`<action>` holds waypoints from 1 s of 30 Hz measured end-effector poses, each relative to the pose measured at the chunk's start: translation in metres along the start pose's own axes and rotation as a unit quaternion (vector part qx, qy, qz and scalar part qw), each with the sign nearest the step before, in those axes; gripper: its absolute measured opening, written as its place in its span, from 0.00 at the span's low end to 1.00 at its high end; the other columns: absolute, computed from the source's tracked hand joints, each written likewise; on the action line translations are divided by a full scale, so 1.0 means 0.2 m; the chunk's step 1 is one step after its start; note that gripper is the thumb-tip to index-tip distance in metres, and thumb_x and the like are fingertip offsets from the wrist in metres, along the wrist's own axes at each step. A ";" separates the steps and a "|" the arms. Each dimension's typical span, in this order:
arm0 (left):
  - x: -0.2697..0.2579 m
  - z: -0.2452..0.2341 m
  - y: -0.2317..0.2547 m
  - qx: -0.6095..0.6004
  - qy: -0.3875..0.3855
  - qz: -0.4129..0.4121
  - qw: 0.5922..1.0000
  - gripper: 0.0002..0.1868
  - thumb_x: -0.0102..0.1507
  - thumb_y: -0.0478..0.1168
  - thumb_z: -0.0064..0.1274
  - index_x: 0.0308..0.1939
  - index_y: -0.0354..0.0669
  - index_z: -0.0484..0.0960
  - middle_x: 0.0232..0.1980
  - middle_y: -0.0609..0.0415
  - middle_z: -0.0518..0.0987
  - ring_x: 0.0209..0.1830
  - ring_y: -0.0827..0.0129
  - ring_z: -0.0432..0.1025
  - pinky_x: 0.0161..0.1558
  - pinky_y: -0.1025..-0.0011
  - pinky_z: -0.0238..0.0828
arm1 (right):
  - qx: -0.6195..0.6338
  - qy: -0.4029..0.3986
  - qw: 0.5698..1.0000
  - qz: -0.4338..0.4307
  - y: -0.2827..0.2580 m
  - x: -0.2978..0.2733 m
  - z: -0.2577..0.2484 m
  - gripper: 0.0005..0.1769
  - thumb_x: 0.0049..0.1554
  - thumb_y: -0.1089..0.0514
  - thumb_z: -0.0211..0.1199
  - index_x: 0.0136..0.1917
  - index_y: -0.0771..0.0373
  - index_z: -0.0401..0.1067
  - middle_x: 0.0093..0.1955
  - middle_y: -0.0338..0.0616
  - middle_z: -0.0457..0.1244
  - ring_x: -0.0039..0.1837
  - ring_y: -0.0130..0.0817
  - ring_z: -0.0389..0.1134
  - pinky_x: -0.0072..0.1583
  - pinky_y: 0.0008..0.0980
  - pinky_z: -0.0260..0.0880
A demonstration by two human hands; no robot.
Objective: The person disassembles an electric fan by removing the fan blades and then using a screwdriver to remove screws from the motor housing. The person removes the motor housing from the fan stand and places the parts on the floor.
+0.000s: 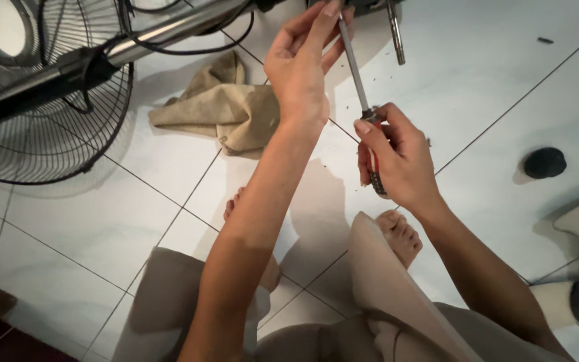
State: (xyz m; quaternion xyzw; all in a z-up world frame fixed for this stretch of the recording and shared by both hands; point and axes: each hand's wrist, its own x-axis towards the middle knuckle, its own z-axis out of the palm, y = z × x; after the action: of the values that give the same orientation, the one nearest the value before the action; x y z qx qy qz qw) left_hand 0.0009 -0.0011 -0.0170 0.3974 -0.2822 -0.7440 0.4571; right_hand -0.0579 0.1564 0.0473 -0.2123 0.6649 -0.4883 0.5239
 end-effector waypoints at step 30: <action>0.02 0.02 -0.01 0.005 0.012 0.009 1.000 0.17 0.63 0.36 0.63 0.50 0.26 0.79 0.48 0.42 0.83 0.49 0.59 0.80 0.59 0.57 0.81 | 0.013 0.002 1.000 0.005 -0.06 -0.01 0.01 0.14 0.66 0.52 0.55 0.45 0.64 0.63 0.27 0.41 0.60 0.24 0.26 0.59 0.29 0.29 0.59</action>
State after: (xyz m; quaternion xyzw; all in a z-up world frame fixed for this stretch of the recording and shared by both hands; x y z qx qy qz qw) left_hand -0.0037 -0.0027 -0.0182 0.4062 -0.2841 -0.7335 0.4650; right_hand -0.0588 0.1516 0.0578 -0.2012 0.6605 -0.4946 0.5278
